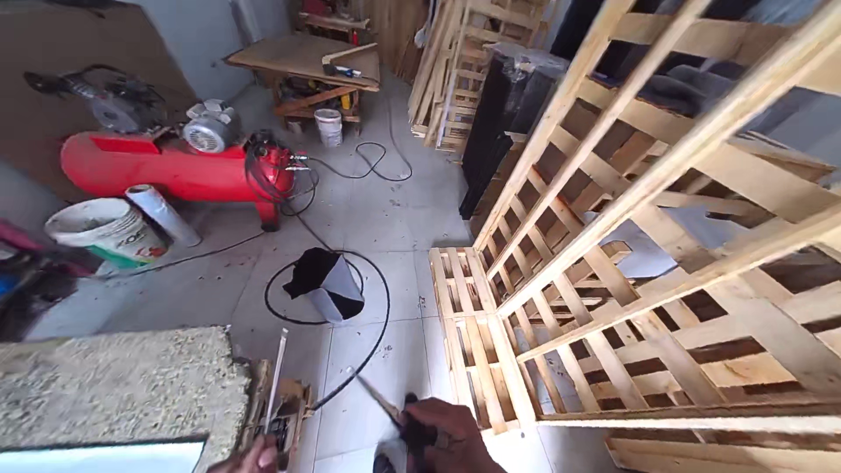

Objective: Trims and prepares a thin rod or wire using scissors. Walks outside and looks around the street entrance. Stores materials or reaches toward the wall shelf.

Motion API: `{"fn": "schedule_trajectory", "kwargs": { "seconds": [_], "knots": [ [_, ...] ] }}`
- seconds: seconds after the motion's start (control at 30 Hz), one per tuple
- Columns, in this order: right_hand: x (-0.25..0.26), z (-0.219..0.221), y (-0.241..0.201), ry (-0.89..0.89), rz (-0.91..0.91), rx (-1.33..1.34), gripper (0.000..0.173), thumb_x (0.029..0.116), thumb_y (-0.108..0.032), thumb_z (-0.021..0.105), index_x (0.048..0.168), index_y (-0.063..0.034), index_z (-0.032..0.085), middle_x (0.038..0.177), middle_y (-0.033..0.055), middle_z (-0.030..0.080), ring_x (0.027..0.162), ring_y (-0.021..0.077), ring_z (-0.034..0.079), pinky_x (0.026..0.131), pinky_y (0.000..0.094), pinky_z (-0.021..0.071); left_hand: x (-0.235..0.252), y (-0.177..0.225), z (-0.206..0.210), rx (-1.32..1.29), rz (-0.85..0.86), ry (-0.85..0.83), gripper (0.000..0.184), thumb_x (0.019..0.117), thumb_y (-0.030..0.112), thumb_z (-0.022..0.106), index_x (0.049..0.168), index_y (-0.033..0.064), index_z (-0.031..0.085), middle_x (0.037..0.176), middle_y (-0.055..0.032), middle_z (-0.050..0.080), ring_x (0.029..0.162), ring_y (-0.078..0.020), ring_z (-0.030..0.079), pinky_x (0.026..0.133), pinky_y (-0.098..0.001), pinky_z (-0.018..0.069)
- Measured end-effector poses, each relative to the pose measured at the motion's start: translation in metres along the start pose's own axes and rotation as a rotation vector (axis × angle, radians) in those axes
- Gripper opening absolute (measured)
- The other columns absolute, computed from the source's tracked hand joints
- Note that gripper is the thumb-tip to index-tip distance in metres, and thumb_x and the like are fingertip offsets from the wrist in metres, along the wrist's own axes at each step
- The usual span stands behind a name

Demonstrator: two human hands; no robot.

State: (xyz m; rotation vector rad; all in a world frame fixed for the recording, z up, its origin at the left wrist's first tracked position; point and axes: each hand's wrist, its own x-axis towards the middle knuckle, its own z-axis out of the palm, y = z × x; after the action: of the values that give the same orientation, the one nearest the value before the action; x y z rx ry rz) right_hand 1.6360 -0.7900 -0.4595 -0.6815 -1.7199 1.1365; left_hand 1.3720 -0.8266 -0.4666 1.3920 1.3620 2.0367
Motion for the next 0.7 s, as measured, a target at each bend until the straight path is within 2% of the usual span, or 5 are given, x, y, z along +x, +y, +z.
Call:
{"fn": "schedule_trajectory", "kwargs": {
  "seconds": [0.17, 0.3, 0.4, 0.5, 0.7],
  "knots": [
    [0.054, 0.013, 0.027, -0.215, 0.086, -0.015, 0.063, 0.0891, -0.041, 0.077, 0.143, -0.0164, 0.054, 0.132, -0.0009, 0.06, 0.115, 0.0043, 0.06, 0.095, 0.024, 0.054, 0.006, -0.005, 0.016, 0.105, 0.06, -0.118, 0.018, 0.1015, 0.013, 0.063, 0.113, 0.0176, 0.076, 0.11, 0.0028, 0.074, 0.1, -0.0068, 0.07, 0.087, -0.0249, 0.0608],
    [0.102, 0.026, 0.055, -0.296, 0.171, 0.248, 0.038, 0.093, -0.024, 0.076, 0.13, -0.0304, 0.07, 0.115, -0.0105, 0.073, 0.087, 0.0026, 0.071, 0.074, 0.0205, 0.0615, 0.043, -0.015, 0.0, 0.232, 0.094, 0.183, 0.016, 0.098, 0.004, 0.063, 0.105, -0.0006, 0.076, 0.095, -0.0093, 0.072, 0.09, -0.0098, 0.067, 0.081, -0.0253, 0.0582],
    [0.15, 0.028, 0.075, -0.486, 0.177, 0.33, 0.04, 0.0909, -0.026, 0.078, 0.129, -0.032, 0.068, 0.114, -0.0146, 0.072, 0.09, 0.0004, 0.069, 0.075, 0.018, 0.0597, 0.061, -0.002, -0.022, 0.324, 0.125, 0.401, 0.013, 0.0946, -0.003, 0.064, 0.1, -0.0063, 0.076, 0.09, -0.0123, 0.071, 0.086, -0.0104, 0.066, 0.078, -0.0248, 0.0571],
    [0.195, 0.048, 0.092, -0.687, 0.052, 0.333, 0.067, 0.0832, -0.043, 0.084, 0.142, -0.0274, 0.055, 0.133, -0.0158, 0.06, 0.114, 0.0014, 0.06, 0.095, 0.0211, 0.0519, 0.061, 0.0, -0.002, 0.386, 0.106, 0.301, 0.016, 0.0914, -0.003, 0.064, 0.1, -0.0067, 0.077, 0.091, -0.0169, 0.072, 0.088, -0.0169, 0.069, 0.082, -0.03, 0.058],
    [0.244, 0.086, 0.103, -0.922, 0.109, 0.531, 0.034, 0.0996, -0.021, 0.066, 0.133, -0.0248, 0.066, 0.117, -0.0127, 0.072, 0.089, 0.0009, 0.071, 0.075, 0.0178, 0.0603, 0.054, 0.013, -0.034, 0.668, 0.171, 0.787, 0.014, 0.0932, -0.004, 0.064, 0.102, -0.0062, 0.075, 0.09, -0.0133, 0.07, 0.086, -0.013, 0.068, 0.078, -0.0269, 0.0588]
  ]
}}
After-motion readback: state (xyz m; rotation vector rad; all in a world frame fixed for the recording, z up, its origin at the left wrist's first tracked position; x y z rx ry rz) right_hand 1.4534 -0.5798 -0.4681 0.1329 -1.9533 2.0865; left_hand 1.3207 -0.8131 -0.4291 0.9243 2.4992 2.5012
